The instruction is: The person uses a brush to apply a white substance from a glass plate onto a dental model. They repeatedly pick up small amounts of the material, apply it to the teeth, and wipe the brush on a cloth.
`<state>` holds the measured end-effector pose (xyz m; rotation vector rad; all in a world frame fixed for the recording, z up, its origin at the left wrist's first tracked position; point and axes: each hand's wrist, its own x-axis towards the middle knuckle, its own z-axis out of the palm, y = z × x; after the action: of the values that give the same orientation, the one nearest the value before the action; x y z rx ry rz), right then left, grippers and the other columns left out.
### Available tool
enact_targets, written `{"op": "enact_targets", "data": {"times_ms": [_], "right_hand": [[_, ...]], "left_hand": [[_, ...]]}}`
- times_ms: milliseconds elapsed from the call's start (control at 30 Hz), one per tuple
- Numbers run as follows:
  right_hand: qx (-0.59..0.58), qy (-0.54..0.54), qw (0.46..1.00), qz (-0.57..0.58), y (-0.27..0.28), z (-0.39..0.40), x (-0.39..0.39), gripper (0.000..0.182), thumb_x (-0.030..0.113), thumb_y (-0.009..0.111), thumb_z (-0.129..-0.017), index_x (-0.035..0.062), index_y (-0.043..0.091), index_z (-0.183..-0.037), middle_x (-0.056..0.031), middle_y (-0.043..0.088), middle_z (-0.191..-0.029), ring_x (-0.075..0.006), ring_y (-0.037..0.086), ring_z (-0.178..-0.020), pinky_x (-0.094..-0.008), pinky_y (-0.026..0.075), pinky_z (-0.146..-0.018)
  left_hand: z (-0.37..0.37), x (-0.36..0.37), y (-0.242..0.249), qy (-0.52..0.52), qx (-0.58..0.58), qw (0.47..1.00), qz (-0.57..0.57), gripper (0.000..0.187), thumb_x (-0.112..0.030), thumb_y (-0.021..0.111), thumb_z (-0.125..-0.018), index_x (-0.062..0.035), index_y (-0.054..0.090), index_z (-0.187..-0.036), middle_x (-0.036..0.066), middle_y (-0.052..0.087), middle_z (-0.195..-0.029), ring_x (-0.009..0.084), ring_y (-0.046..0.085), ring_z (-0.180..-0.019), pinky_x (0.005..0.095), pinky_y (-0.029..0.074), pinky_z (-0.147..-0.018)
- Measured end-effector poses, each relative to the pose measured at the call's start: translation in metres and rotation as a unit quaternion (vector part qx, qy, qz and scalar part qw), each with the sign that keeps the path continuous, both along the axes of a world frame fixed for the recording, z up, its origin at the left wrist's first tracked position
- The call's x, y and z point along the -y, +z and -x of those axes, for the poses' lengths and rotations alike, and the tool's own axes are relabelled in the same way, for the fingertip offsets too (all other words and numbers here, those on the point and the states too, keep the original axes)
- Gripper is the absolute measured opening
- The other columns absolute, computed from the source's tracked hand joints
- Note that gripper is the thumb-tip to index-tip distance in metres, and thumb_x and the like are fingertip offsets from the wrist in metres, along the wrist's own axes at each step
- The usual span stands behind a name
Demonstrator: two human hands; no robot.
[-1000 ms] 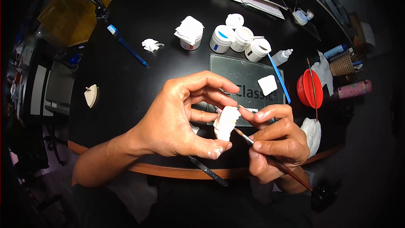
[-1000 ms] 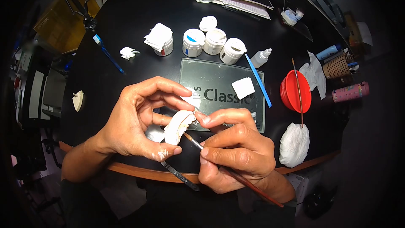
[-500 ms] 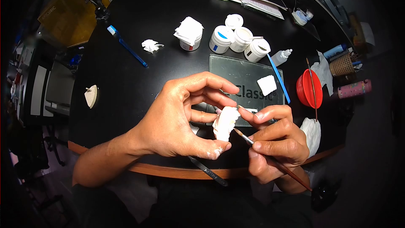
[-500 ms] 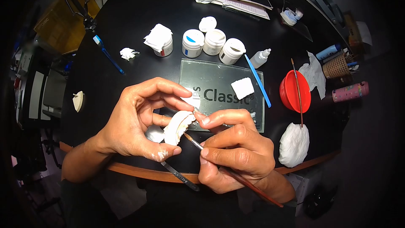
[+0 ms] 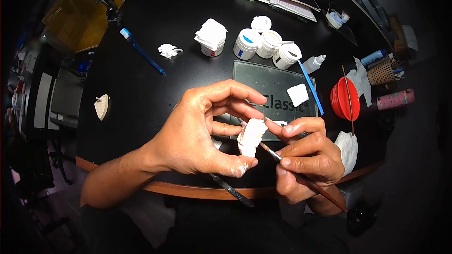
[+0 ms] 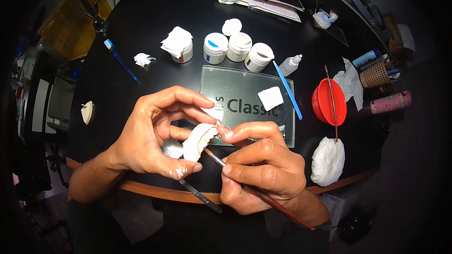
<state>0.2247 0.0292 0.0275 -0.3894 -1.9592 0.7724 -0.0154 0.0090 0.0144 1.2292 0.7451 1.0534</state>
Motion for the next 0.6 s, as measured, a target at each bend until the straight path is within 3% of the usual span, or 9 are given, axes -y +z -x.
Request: {"op": "enact_targets", "data": {"times_ms": [600], "right_hand": [[-0.005, 0.011, 1.000, 0.009, 0.0003, -0.0011, 0.0016, 0.023, -0.008, 0.075, -0.070, 0.0021, 0.074, -0.091, -0.0092, 0.070, -0.085, -0.0335, 0.069, -0.102, -0.0425, 0.062, -0.085]], "left_hand": [[-0.0002, 0.0003, 0.0019, -0.001, 0.003, 1.000, 0.008, 0.085, 0.002, 0.095, -0.062, 0.0082, 0.053, -0.137, 0.019, 0.067, -0.120, 0.0229, 0.064, -0.125, 0.0404, 0.061, -0.103]]}}
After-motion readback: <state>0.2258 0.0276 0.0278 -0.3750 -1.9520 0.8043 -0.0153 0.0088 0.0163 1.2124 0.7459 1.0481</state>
